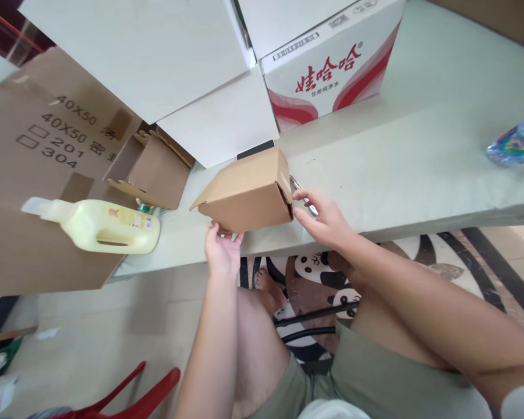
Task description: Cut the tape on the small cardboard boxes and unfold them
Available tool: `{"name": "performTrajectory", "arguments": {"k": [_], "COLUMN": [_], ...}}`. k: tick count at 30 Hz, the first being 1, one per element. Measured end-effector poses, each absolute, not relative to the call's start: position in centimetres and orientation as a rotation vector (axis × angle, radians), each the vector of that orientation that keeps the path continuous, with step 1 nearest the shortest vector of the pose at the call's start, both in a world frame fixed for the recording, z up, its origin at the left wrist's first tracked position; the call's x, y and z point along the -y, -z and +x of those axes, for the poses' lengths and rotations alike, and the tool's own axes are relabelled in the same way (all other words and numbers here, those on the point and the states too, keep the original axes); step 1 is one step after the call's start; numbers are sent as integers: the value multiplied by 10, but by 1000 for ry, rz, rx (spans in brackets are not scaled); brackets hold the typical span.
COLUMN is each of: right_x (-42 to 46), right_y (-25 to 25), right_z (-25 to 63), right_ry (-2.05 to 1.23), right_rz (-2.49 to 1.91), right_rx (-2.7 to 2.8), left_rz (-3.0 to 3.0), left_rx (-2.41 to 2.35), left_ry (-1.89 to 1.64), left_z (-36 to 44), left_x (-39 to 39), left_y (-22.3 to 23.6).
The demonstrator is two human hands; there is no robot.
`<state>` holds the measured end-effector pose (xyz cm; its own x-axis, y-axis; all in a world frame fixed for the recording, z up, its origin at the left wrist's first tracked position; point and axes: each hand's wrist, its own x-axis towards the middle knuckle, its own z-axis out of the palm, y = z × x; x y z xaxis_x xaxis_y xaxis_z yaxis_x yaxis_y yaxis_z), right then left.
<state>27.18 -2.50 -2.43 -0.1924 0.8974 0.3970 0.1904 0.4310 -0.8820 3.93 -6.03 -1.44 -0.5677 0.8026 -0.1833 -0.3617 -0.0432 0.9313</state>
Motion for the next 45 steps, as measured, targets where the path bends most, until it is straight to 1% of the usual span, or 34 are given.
{"name": "performTrajectory", "arguments": {"k": [5, 11, 15, 19, 21, 23, 26, 29, 31, 33, 35, 41, 45], "right_x": [20, 17, 9, -6, -12, -16, -16, -8, 0, 7, 12, 16, 19], "right_y": [28, 30, 38, 48, 51, 50, 44, 36, 31, 26, 22, 18, 18], "right_z": [272, 271, 274, 277, 278, 279, 281, 282, 283, 283, 283, 284, 280], "right_ry": [-981, -1115, -985, -752, -636, -615, -733, -973, -1179, -1315, -1348, -1294, -1347], "right_rz": [-1010, -1069, -1208, -1595, -1720, -1786, -1853, -1771, -1621, -1478, -1413, -1470, -1299], "right_rx": [1609, 1556, 1683, 1909, 2056, 2156, 2144, 2007, 1915, 1892, 1953, 2191, 2217], "left_rz": [734, 820, 760, 682, 656, 640, 572, 485, 488, 536, 549, 299, 272], "left_rx": [-1398, -1447, -1441, -1468, -1480, -1512, -1635, -1667, -1607, -1567, -1596, -1747, -1767], "left_ry": [-1895, -1852, -1870, -1876, -1880, -1903, -1953, -1947, -1944, -1937, -1924, -1855, -1830], "left_z": [39, 41, 36, 25, 20, 15, 9, 7, 9, 13, 16, 15, 15], "left_x": [62, 55, 55, 57, 59, 61, 64, 69, 72, 73, 73, 65, 62], "left_y": [8, 3, 2, 5, 8, 11, 14, 15, 14, 13, 13, 17, 22]}}
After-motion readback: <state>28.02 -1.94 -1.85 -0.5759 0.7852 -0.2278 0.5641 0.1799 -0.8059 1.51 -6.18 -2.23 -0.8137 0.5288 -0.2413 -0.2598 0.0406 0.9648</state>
